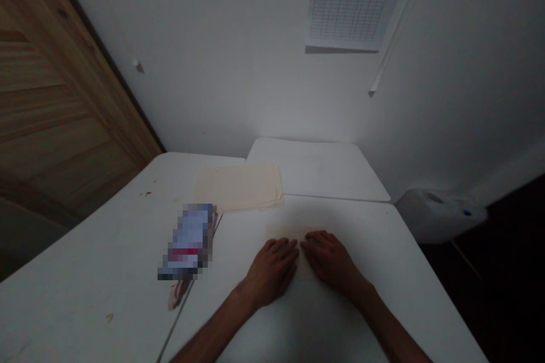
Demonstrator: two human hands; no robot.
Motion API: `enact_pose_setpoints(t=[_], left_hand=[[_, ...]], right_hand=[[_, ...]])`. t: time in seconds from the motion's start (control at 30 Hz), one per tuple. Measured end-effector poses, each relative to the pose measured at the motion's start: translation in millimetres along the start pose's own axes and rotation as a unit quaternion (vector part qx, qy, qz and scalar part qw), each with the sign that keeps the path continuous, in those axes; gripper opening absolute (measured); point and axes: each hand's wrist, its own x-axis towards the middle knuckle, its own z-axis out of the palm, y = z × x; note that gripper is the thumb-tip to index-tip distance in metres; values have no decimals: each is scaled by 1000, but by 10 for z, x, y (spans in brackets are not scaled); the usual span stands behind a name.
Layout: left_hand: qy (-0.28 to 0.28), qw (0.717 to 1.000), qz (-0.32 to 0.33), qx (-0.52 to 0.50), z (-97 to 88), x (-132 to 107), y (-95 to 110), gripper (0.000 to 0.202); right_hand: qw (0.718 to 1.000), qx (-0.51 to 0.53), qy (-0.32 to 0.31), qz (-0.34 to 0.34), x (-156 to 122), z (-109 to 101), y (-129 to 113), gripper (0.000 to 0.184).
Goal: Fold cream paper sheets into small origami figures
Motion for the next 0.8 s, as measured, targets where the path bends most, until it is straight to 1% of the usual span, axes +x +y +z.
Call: enact_pose_setpoints(t=[0.27,0.47,0.6,0.73,0.8], left_hand=[[-4,1000,-25,10,14,-26,31,37],[-7,999,-37,-3,26,-27,34,36],[2,998,-60,-20,24,-14,17,38],[28,995,-82,-47,-21,30,-45,49],[38,992,-96,-68,-57,63,-98,51]], right_hand=[[1000,-5,4,7,-19,2,-31,27],[1000,-13,14,8,-28,25,-25,27],[1000,-15,10,10,-31,34,-22,28],[1000,-4,-1,15,-40,6,-51,30],[1000,5,-9,19,-52,-17,-68,33]])
